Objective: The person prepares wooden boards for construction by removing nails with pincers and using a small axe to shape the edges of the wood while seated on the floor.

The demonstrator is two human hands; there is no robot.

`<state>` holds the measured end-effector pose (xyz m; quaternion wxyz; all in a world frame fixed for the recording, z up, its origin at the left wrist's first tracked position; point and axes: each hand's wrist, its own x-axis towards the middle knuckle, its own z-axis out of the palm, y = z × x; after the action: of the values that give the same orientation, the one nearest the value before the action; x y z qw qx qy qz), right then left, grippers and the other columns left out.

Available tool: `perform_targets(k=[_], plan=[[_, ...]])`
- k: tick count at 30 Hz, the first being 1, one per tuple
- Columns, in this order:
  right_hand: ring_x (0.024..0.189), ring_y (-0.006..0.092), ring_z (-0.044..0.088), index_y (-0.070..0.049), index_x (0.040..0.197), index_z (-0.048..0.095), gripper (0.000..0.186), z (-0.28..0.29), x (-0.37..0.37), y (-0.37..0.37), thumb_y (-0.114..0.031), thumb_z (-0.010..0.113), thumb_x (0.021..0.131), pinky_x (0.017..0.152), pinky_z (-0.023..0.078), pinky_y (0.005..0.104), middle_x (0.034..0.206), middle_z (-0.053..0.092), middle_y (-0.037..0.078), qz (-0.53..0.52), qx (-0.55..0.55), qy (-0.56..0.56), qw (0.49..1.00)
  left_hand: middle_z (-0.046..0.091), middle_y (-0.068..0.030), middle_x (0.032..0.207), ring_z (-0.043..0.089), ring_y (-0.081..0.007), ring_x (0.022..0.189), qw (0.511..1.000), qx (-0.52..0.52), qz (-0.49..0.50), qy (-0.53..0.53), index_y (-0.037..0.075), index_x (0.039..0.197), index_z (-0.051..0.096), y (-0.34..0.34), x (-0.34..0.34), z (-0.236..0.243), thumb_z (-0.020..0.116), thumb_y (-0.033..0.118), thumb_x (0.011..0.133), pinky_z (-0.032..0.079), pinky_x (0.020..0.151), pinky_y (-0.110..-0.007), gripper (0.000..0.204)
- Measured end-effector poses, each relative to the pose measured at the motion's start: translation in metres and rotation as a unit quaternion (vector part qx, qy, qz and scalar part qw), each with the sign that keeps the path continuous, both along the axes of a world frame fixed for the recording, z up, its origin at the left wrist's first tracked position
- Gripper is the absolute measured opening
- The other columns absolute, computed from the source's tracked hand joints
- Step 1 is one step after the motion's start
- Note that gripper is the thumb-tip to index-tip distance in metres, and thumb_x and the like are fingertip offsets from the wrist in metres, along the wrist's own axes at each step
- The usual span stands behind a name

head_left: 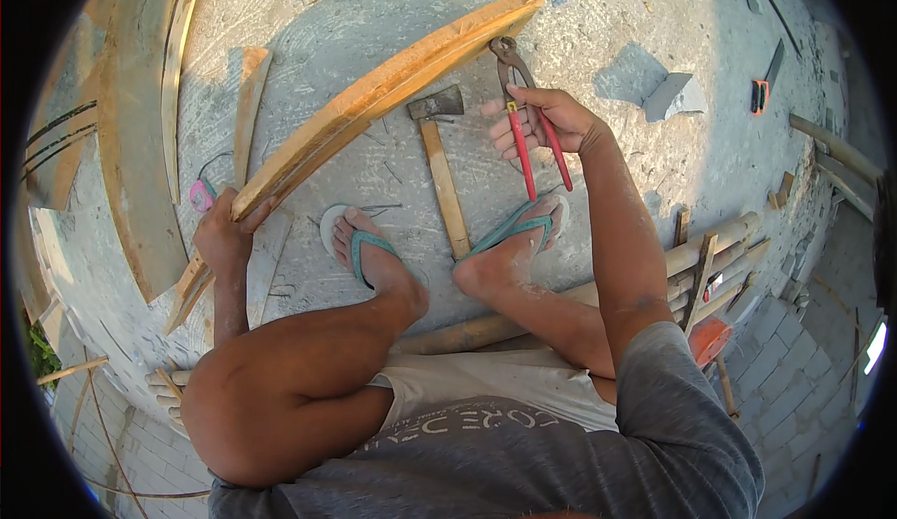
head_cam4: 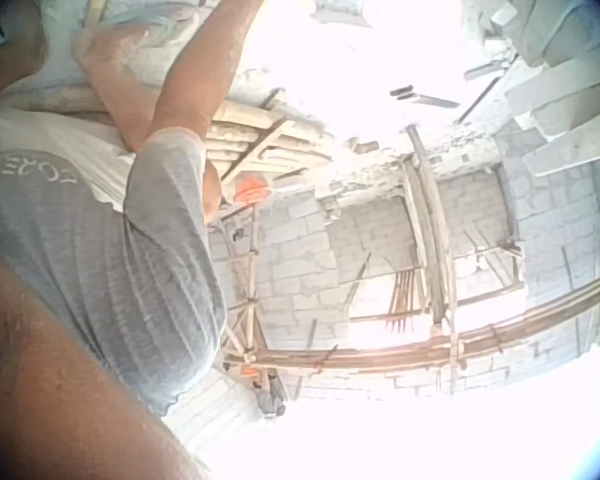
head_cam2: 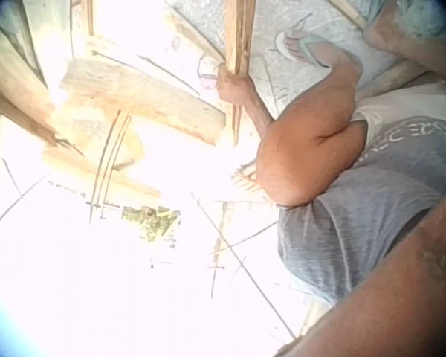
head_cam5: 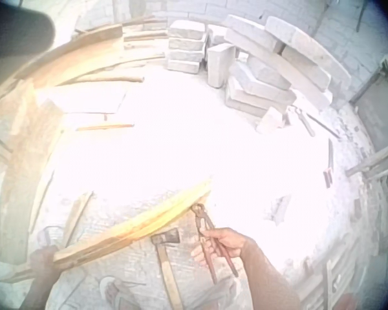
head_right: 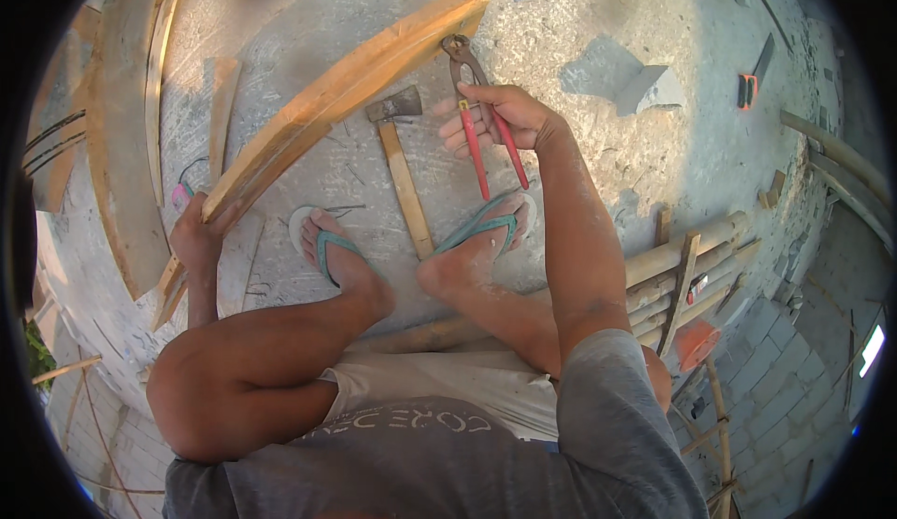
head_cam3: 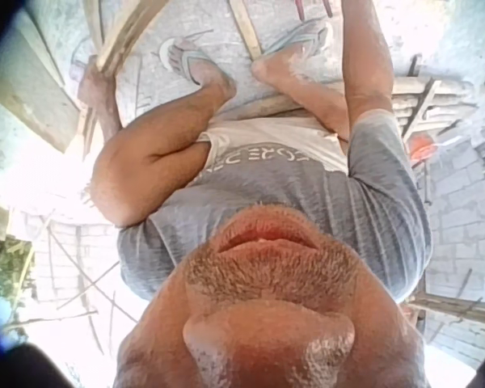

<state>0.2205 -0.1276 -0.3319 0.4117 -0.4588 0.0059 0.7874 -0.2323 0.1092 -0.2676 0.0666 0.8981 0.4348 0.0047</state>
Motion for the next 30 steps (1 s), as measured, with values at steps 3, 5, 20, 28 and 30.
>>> perform_targets(k=[3,5,20,28,30], plan=[[0.083,0.0272,0.073,0.004,0.131,0.06,0.056,-0.005,0.027,-0.001,-0.045,0.045,0.107,0.078,0.061,0.042,0.096,0.073,0.017,0.066,-0.025,-0.014,0.997,0.065,-0.0097,0.07,0.064,-0.0302,0.061,1.0,0.002,-0.006,-0.011,0.01,0.078,0.062,-0.003,0.004,-0.001,0.087,0.051,0.072,0.049,0.056,-0.04,0.048],[0.067,0.0219,0.068,0.003,0.122,0.064,0.057,-0.009,0.04,-0.005,-0.048,0.045,0.107,0.066,0.059,0.0364,0.081,0.071,0.011,0.104,-0.043,-0.035,0.993,0.065,-0.0096,0.069,0.064,-0.0301,0.061,1.0,0.002,-0.008,-0.023,0.01,0.078,0.062,-0.003,0.007,-0.003,0.087,0.051,0.072,0.049,0.056,-0.04,0.048],[0.057,0.0216,0.062,-0.009,0.087,0.057,0.038,-0.007,-0.124,0.051,-0.045,0.064,0.1,0.056,0.058,0.0401,0.068,0.06,0.006,-0.364,-0.104,-0.124,0.917,0.065,-0.0105,0.067,0.065,-0.0321,0.061,0.999,-0.021,0.034,0.015,0.011,0.08,0.065,0.015,0.008,0.0,0.086,0.054,0.073,0.05,0.056,-0.042,0.048],[0.075,0.0272,0.073,0.002,0.109,0.063,0.049,0.007,-0.05,0.015,-0.045,0.049,0.106,0.071,0.064,0.0441,0.087,0.071,0.016,-0.139,-0.067,-0.09,0.984,0.066,-0.0091,0.069,0.065,-0.0306,0.06,1.0,0.013,0.003,0.013,0.012,0.08,0.064,0.003,-0.004,-0.012,0.087,0.053,0.07,0.049,0.055,-0.042,0.048],[0.072,0.0259,0.073,0.005,0.115,0.063,0.052,0.016,-0.015,0.008,-0.045,0.05,0.106,0.07,0.064,0.0407,0.087,0.073,0.017,0.005,-0.057,-0.111,0.992,0.066,-0.0091,0.07,0.065,-0.0304,0.061,1.0,0.02,-0.005,0.0,0.012,0.08,0.063,0.003,-0.006,-0.004,0.087,0.053,0.07,0.049,0.055,-0.041,0.048]])
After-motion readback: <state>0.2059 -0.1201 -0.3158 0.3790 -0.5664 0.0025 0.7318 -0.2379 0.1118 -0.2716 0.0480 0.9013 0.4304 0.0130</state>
